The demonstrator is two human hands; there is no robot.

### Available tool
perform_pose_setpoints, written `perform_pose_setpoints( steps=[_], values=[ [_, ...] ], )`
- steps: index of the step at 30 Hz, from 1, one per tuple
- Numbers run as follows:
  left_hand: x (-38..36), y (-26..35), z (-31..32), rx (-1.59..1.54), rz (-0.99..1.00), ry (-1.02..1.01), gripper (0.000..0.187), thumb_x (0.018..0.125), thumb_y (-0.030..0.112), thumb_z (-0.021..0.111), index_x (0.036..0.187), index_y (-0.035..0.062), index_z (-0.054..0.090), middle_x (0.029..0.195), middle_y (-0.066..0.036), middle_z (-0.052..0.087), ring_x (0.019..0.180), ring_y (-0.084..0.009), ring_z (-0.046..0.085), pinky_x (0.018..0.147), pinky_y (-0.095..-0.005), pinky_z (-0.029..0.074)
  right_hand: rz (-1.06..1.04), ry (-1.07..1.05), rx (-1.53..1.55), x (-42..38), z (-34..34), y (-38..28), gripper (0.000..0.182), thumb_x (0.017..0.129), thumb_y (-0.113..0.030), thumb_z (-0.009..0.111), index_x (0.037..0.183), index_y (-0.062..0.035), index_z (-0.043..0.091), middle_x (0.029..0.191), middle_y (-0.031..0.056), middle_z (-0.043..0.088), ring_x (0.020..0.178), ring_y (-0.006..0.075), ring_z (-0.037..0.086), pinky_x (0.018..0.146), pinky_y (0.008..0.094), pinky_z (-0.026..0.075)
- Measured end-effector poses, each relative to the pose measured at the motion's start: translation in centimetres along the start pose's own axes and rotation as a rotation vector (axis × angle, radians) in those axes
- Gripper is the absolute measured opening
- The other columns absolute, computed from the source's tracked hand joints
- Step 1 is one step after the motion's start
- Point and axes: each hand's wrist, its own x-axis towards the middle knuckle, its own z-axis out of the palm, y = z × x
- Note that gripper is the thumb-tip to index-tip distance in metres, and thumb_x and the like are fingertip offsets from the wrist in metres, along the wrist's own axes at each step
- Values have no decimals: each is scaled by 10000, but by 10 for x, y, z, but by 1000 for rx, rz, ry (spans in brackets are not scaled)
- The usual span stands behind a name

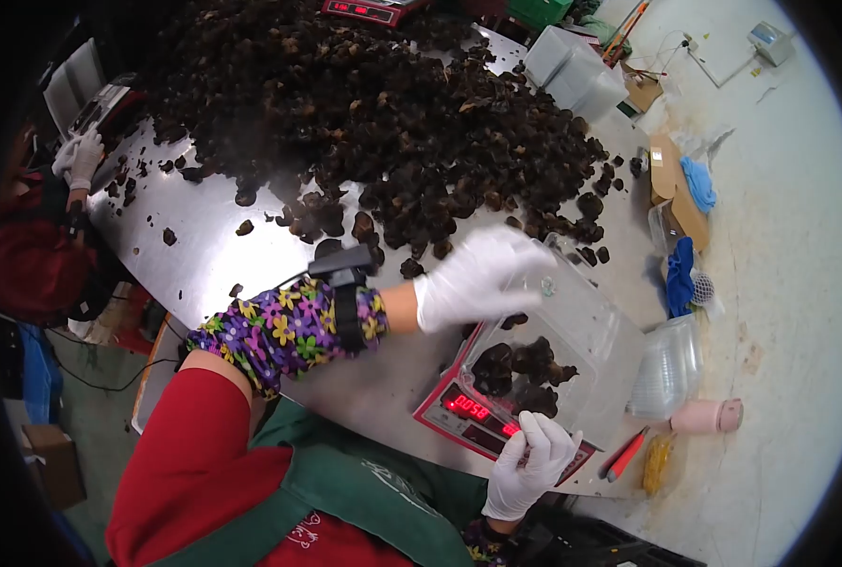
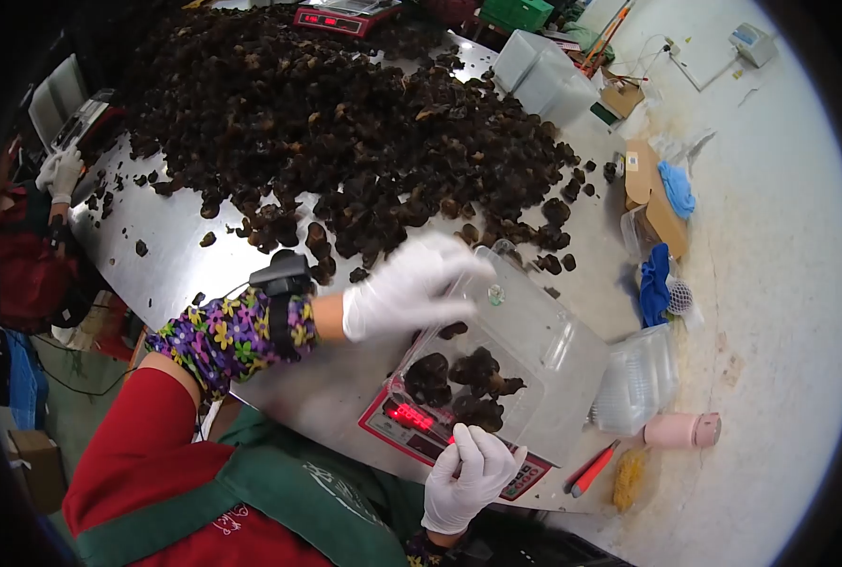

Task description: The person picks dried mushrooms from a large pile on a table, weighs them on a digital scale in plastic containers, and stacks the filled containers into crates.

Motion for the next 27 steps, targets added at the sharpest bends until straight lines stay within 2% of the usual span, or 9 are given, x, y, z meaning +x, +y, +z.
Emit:
perform_pose_setpoints(
  steps=[3,5,8,10,14,16,18,22,27],
  values=[
    [-4,-71,-20,547,-151,119,578,781,412,762,1262,126,618,1206,-157,607,1136,-353,544,917,-506,438,14,2,8,-3,-5,1,352,807,-15,678,1120,-175,699,1107,-1,636,1063,245,590,1162,562,287],
    [-23,-116,-26,839,-415,38,747,807,613,715,1417,214,549,1438,-218,490,1332,-473,414,1082,-655,321,11,12,4,-4,-6,3,348,813,-14,674,1122,-173,699,1105,-1,638,1066,245,591,1166,560,282],
    [-50,-132,-32,712,-430,-254,780,792,653,706,1433,241,538,1477,-205,466,1364,-480,392,1068,-659,362,10,24,3,-4,-6,4,337,826,-17,666,1124,-171,699,1103,1,642,1073,244,592,1175,557,271],
    [-63,-112,-26,696,-235,-279,588,821,515,736,1311,213,617,1360,-142,547,1234,-397,520,890,-501,532,18,22,3,-4,-6,2,330,833,-20,662,1125,-170,700,1104,2,643,1077,243,593,1179,556,266],
    [-87,-91,-28,663,-126,-388,331,815,235,728,1133,199,645,1056,-62,587,891,-275,616,662,-386,562,22,43,7,1,-10,-3,297,865,-13,636,1121,-151,696,1097,21,651,1069,254,600,1182,556,262],
    [-90,-79,-43,655,-161,-475,286,832,198,708,1114,193,658,1074,-62,597,884,-275,629,700,-387,560,19,53,6,2,-12,-5,274,885,-1,616,1114,-130,690,1088,40,657,1057,263,607,1177,558,267],
    [-95,-72,-58,482,-118,-291,232,826,157,709,1056,169,679,1043,-69,609,902,-280,638,728,-378,549,22,51,16,2,-14,-5,271,888,-8,616,1116,-132,690,1086,37,659,1059,260,609,1180,559,262],
    [-77,-46,-79,185,-375,69,191,811,39,722,995,86,735,951,-91,635,835,-273,659,743,-343,536,29,53,33,2,-15,-7,272,888,-6,614,1116,-133,690,1085,36,662,1058,258,611,1182,558,257],
    [-31,48,-75,63,-138,41,248,770,28,739,1001,118,746,1046,-95,649,881,-271,670,779,-339,561,7,67,29,4,-15,-7,275,887,11,601,1114,-119,688,1086,45,668,1069,259,601,1184,551,258]
  ],
)
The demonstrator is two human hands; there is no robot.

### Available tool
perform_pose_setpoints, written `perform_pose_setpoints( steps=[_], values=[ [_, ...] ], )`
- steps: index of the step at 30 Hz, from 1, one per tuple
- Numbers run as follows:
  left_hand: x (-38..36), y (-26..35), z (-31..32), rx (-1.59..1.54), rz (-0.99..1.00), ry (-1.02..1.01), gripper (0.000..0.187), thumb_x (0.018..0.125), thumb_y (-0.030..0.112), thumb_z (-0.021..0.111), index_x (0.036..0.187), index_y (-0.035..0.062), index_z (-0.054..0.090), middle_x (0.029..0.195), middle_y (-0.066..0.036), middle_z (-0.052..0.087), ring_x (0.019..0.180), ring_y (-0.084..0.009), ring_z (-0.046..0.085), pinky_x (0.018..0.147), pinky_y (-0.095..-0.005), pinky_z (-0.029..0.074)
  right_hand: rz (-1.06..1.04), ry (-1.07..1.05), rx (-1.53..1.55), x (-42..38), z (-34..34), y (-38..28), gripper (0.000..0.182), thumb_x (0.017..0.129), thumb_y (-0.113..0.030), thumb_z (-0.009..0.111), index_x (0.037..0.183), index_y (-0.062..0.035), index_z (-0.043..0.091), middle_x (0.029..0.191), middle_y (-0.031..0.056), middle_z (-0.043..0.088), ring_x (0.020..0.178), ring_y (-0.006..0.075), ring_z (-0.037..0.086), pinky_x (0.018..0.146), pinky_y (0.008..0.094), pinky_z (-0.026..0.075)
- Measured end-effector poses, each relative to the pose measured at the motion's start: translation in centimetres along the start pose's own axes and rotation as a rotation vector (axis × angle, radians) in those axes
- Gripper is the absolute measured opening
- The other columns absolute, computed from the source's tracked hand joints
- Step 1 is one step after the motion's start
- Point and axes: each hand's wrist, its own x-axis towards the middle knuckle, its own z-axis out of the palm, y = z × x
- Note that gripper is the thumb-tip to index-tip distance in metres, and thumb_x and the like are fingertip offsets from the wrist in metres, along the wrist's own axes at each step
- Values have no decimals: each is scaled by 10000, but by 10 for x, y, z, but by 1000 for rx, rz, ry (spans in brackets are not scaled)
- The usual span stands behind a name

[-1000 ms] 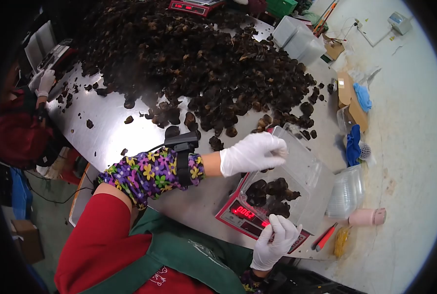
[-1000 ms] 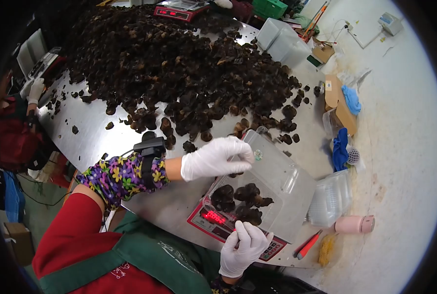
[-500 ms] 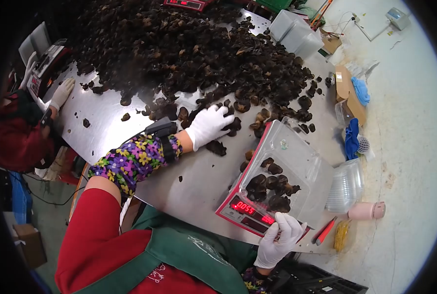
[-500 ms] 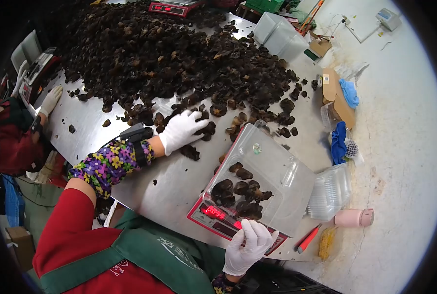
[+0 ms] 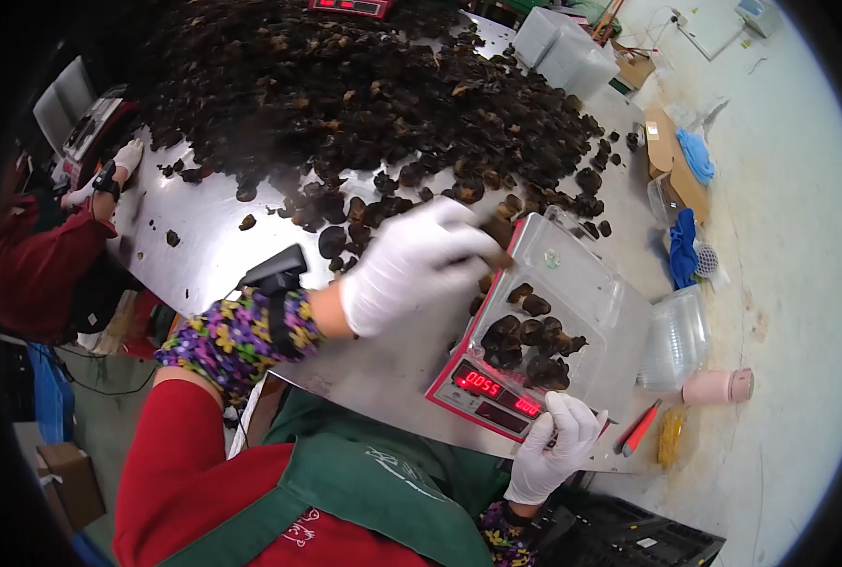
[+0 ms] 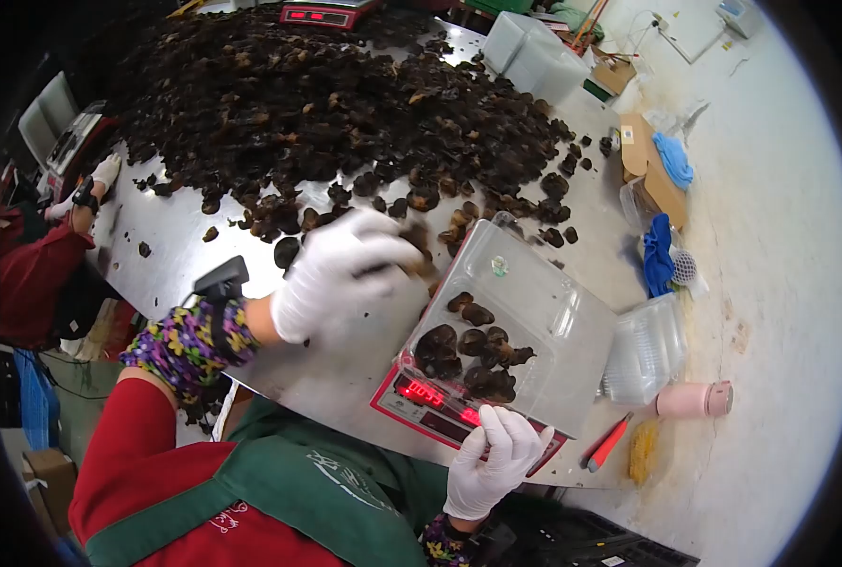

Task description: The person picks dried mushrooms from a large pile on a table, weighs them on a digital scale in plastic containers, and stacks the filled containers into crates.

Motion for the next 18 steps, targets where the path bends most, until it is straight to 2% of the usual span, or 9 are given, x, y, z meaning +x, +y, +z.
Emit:
perform_pose_setpoints(
  steps=[2,4,7,8,10,13,15,17,18],
  values=[
    [2,24,27,-4,175,-41,294,768,103,758,1051,172,724,1082,-79,647,963,-288,665,792,-368,573,-2,10,10,0,-1,0,301,863,15,617,1115,-132,692,1092,31,662,1069,254,605,1187,553,252],
    [4,44,57,78,259,-132,256,781,215,764,1021,184,679,1100,-40,632,907,-253,658,708,-358,566,9,21,32,-1,-3,3,335,838,34,621,1113,-141,697,1100,19,652,1069,251,608,1187,563,253],
    [10,60,84,177,205,-492,271,795,300,750,1031,192,671,1176,-51,606,1140,-292,585,912,-434,525,19,23,-2,-4,-7,6,325,841,29,614,1106,-139,697,1094,18,646,1071,253,605,1192,561,246],
    [7,60,87,177,204,-488,271,795,300,750,1031,192,671,1176,-51,606,1140,-292,585,912,-434,525,15,23,-2,-4,-8,6,325,841,29,614,1106,-139,697,1094,18,646,1071,253,605,1192,561,246],
    [2,58,88,138,351,-383,319,802,338,757,1064,176,676,1226,-85,583,1259,-345,507,1039,-482,438,33,13,8,-5,-11,8,311,851,18,607,1103,-138,700,1087,19,642,1072,251,598,1193,560,246],
    [0,56,80,-66,333,-257,382,800,346,780,1113,154,675,1279,-114,559,1295,-384,472,1081,-491,388,29,16,-3,-6,-14,11,292,861,5,604,1097,-136,703,1085,23,642,1069,246,597,1194,566,247],
    [0,36,69,-321,294,-200,363,813,294,784,1121,133,679,1293,-127,560,1259,-378,500,1046,-493,407,34,21,7,-4,-16,11,285,863,4,605,1094,-133,704,1086,25,642,1066,245,599,1191,567,253],
    [-1,7,48,-228,167,-149,274,827,196,746,1070,82,692,1195,-151,609,1143,-351,580,982,-469,455,44,30,15,-4,-16,13,278,866,2,607,1091,-130,705,1087,28,643,1063,245,602,1189,568,258],
    [-6,-14,40,-56,48,-149,272,833,197,728,1071,70,698,1175,-158,623,1128,-359,589,974,-463,466,48,38,11,-4,-16,15,269,870,-2,609,1089,-125,705,1088,31,643,1061,246,604,1189,567,259]
  ],
)
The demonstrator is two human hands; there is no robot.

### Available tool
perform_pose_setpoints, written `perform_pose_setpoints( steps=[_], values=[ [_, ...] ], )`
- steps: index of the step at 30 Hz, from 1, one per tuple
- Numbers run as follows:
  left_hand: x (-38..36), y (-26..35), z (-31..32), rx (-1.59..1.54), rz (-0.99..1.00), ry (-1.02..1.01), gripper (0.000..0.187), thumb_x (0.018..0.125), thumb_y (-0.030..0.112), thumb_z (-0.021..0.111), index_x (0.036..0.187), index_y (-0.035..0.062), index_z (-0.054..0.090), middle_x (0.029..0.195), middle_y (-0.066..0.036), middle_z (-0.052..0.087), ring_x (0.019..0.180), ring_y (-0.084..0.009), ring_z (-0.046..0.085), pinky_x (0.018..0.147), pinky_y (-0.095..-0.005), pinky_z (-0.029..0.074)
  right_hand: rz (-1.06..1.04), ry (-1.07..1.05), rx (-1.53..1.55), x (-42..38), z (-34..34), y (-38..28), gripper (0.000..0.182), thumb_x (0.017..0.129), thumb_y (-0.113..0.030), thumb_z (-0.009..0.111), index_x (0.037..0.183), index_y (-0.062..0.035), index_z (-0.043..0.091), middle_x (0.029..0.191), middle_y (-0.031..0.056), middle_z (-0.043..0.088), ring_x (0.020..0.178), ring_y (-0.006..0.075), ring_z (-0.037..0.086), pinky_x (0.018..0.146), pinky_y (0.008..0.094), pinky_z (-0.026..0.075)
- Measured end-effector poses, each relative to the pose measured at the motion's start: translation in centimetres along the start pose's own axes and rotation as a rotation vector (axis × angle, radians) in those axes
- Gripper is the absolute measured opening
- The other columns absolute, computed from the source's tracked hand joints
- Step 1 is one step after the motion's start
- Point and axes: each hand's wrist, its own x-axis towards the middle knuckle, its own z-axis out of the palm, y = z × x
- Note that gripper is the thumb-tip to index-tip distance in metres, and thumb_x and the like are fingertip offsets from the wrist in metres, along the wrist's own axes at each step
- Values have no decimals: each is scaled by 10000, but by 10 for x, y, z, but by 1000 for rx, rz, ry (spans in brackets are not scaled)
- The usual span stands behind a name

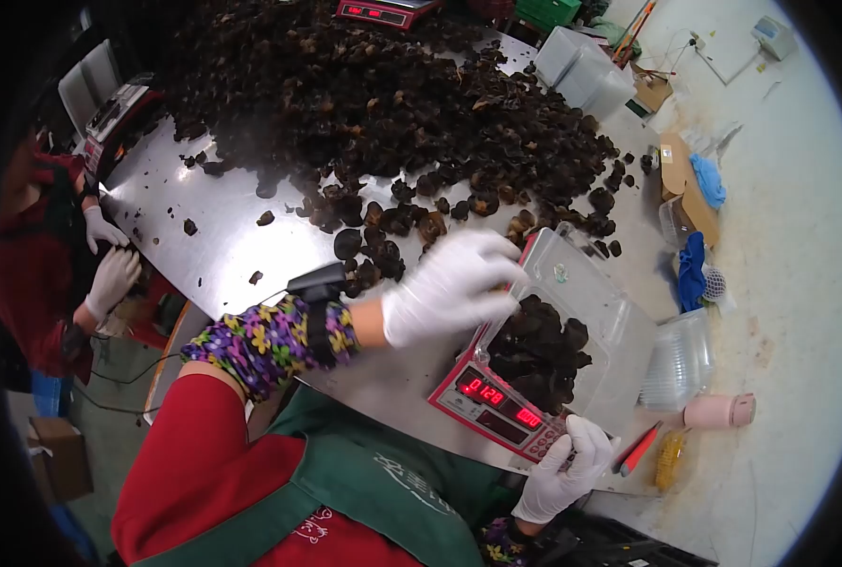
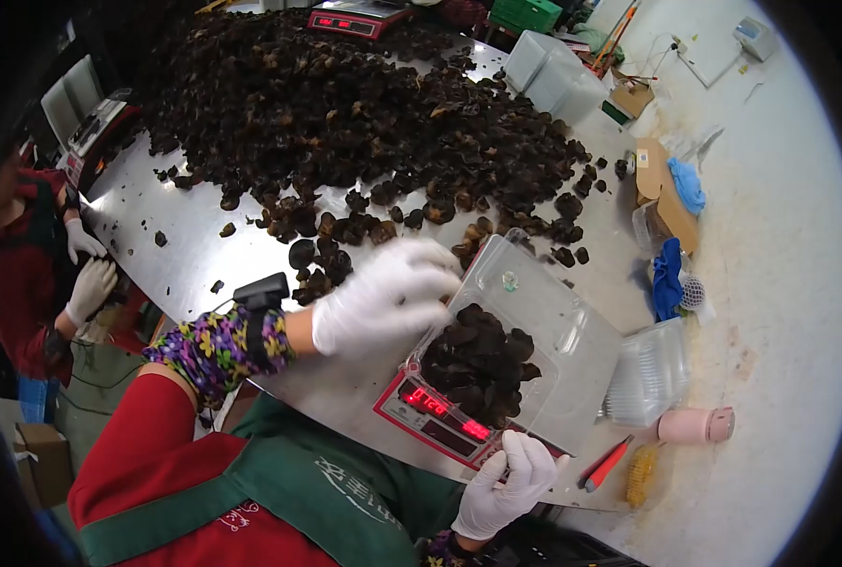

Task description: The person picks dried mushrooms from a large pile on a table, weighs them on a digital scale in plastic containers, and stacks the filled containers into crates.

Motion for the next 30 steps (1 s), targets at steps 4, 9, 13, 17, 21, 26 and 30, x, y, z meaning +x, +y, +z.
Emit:
perform_pose_setpoints(
  steps=[4,9,13,17,21,26,30],
  values=[
    [-32,-92,-27,601,-385,36,458,815,287,769,1235,151,650,1280,-155,587,1220,-376,529,1029,-482,448,9,11,-21,1,1,6,247,883,-14,617,1089,-118,705,1083,37,643,1051,251,609,1187,570,265],
    [-68,-144,-44,520,-317,-165,271,863,179,713,1125,131,660,1085,-103,628,994,-320,629,843,-405,537,-1,-2,-11,3,1,4,221,914,-32,602,1113,-85,683,1081,72,649,1061,268,610,1169,551,283],
    [-90,-112,-60,439,-250,15,207,892,115,654,1098,136,666,1038,-105,623,1001,-318,624,846,-408,531,24,4,-14,1,-2,2,226,909,-32,613,1113,-96,687,1079,56,646,1054,259,612,1177,576,275],
    [-115,-77,-81,535,-314,-258,474,909,349,688,1334,151,620,1327,-148,605,1262,-371,537,1046,-473,457,21,-9,-17,1,0,5,214,915,-38,614,1111,-89,686,1071,58,647,1051,264,610,1175,573,276],
    [-126,-68,-66,586,-316,-313,753,830,625,693,1435,202,542,1443,-201,499,1398,-432,400,1152,-611,292,-16,-24,-43,8,3,-2,205,928,-28,604,1114,-68,682,1070,73,663,1060,269,612,1166,540,290],
    [-112,-76,-39,620,-313,-271,615,852,504,721,1361,188,581,1387,-167,519,1292,-408,472,1072,-560,379,-14,7,-4,13,4,-14,205,913,-42,621,1092,-104,700,1069,48,659,1055,260,613,1175,570,267],
    [-116,-88,-31,543,-209,-210,290,878,265,694,1134,129,682,1100,-111,630,957,-317,612,818,-450,505,-6,18,-8,8,0,-11,216,893,-43,641,1087,-111,706,1072,49,670,1063,256,621,1175,558,268]
  ],
)
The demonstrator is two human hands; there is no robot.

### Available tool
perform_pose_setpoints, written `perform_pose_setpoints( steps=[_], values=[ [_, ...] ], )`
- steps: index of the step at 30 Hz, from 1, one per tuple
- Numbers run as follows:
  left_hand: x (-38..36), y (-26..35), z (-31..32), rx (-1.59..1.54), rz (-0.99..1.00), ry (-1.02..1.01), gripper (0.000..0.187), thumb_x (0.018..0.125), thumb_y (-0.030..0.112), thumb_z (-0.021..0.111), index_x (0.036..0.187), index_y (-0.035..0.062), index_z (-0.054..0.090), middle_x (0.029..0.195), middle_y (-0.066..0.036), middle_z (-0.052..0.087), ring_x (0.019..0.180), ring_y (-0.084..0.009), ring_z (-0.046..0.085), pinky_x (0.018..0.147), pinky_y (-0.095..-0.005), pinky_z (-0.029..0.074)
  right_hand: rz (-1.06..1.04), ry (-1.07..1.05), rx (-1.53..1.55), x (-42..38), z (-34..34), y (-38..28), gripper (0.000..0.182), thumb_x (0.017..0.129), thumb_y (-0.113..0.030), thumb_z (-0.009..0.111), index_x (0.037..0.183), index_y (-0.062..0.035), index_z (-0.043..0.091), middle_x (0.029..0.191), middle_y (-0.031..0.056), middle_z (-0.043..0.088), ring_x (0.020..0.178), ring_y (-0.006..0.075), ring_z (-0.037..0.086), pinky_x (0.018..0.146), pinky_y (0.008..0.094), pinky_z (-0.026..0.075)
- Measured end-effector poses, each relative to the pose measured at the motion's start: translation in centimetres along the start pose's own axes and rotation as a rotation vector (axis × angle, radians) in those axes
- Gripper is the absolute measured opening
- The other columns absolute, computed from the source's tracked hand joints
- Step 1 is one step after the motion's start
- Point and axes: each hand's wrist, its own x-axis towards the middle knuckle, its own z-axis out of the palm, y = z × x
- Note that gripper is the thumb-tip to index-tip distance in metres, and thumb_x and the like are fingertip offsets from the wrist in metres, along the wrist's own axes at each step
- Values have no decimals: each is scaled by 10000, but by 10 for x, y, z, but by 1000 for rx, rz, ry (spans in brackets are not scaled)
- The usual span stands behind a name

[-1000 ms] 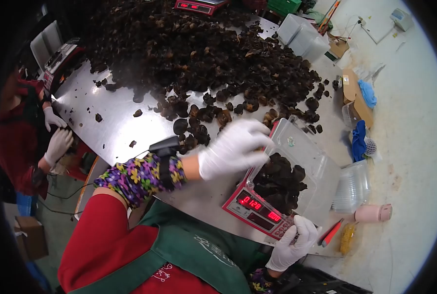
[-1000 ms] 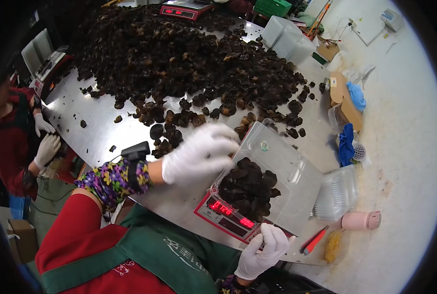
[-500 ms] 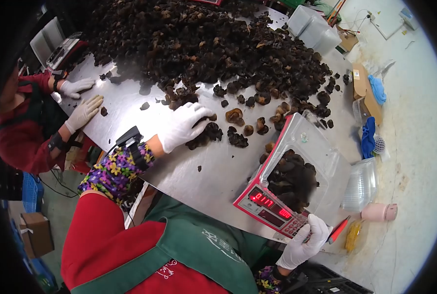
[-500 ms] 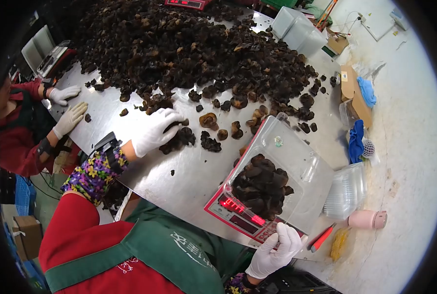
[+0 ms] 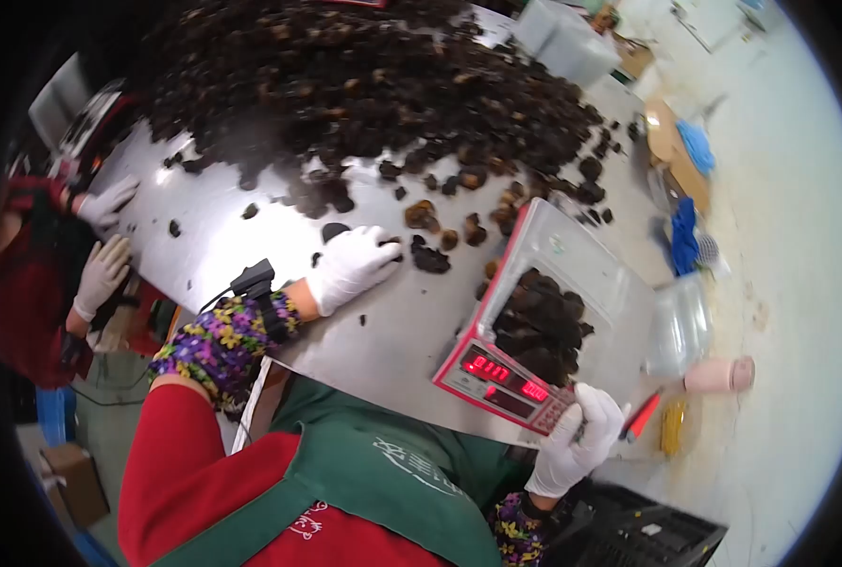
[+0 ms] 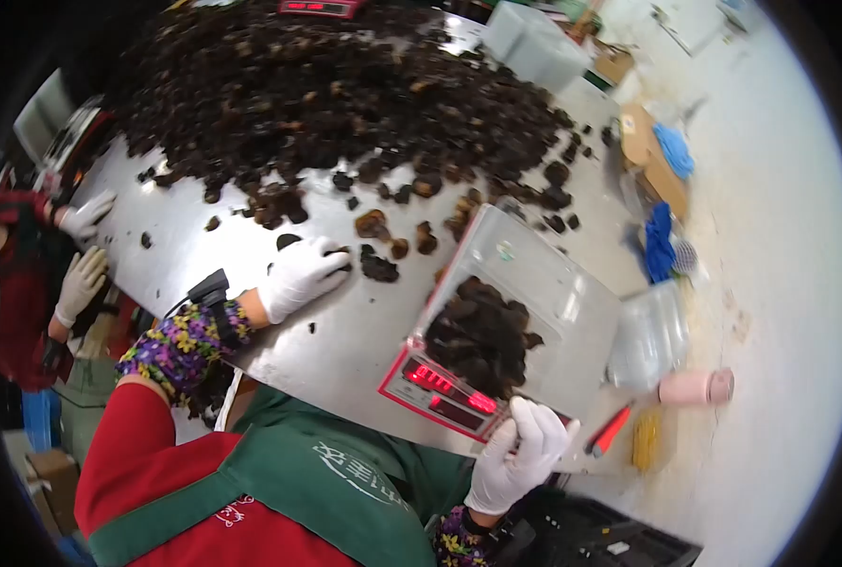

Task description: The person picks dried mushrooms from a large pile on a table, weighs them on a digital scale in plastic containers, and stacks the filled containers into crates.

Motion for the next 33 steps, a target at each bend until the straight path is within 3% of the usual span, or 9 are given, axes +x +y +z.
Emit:
perform_pose_setpoints(
  steps=[5,9,14,15,17,21,24,29,33],
  values=[
    [15,17,-11,-148,14,271,159,808,86,738,965,74,716,878,-103,656,779,-290,657,680,-375,532,-2,25,3,-5,-9,11,248,854,-22,673,1082,-110,713,1054,52,675,1037,265,620,1165,526,292],
    [51,79,-57,-362,11,357,240,780,-5,761,1006,64,722,960,-92,673,790,-234,682,700,-336,550,-8,49,-6,-5,-11,15,282,844,-11,686,1098,-129,719,1043,37,674,1038,252,621,1164,531,297],
    [102,167,-81,-515,316,327,228,796,141,782,1016,129,721,967,-71,666,830,-274,677,702,-355,560,-22,63,-7,-6,-15,20,328,820,-12,707,1109,-168,715,1045,-1,668,1048,237,612,1161,529,304],
    [107,179,-77,-470,375,262,267,771,100,800,1028,120,729,1005,-80,674,878,-264,676,740,-338,554,-18,72,-14,-7,-16,22,328,820,-12,707,1109,-168,715,1045,-1,668,1048,237,612,1161,529,304],
    [119,197,-63,-408,488,115,297,785,209,802,1066,157,722,1063,-68,665,987,-274,658,838,-373,535,-18,80,-25,-9,-19,25,326,822,-21,703,1109,-175,709,1047,-6,666,1050,230,608,1158,531,306],
    [123,211,-53,-274,617,-46,463,774,393,804,1170,183,689,1289,-102,596,1246,-365,530,1041,-530,415,-2,84,-69,-16,-29,33,312,830,-33,695,1105,-179,706,1044,-11,663,1053,224,606,1156,533,306],
    [115,207,-71,-243,519,16,588,755,450,823,1251,175,666,1372,-150,551,1347,-407,454,1134,-534,354,17,80,-49,-21,-32,40,304,833,-41,691,1105,-177,704,1043,-13,664,1055,221,604,1152,535,310],
    [81,168,-86,-566,188,160,312,881,155,718,1182,76,694,1322,-142,589,1267,-318,524,1086,-409,390,39,80,-41,-20,-33,50,305,823,-29,693,1097,-158,719,1024,4,670,1035,241,608,1148,528,316],
    [33,133,-75,-734,-137,236,208,905,102,694,1106,55,712,1172,-129,667,1119,-257,609,990,-353,459,24,94,-41,-14,-29,50,305,816,-17,693,1089,-149,727,993,16,667,1019,249,613,1144,520,327]
  ],
)
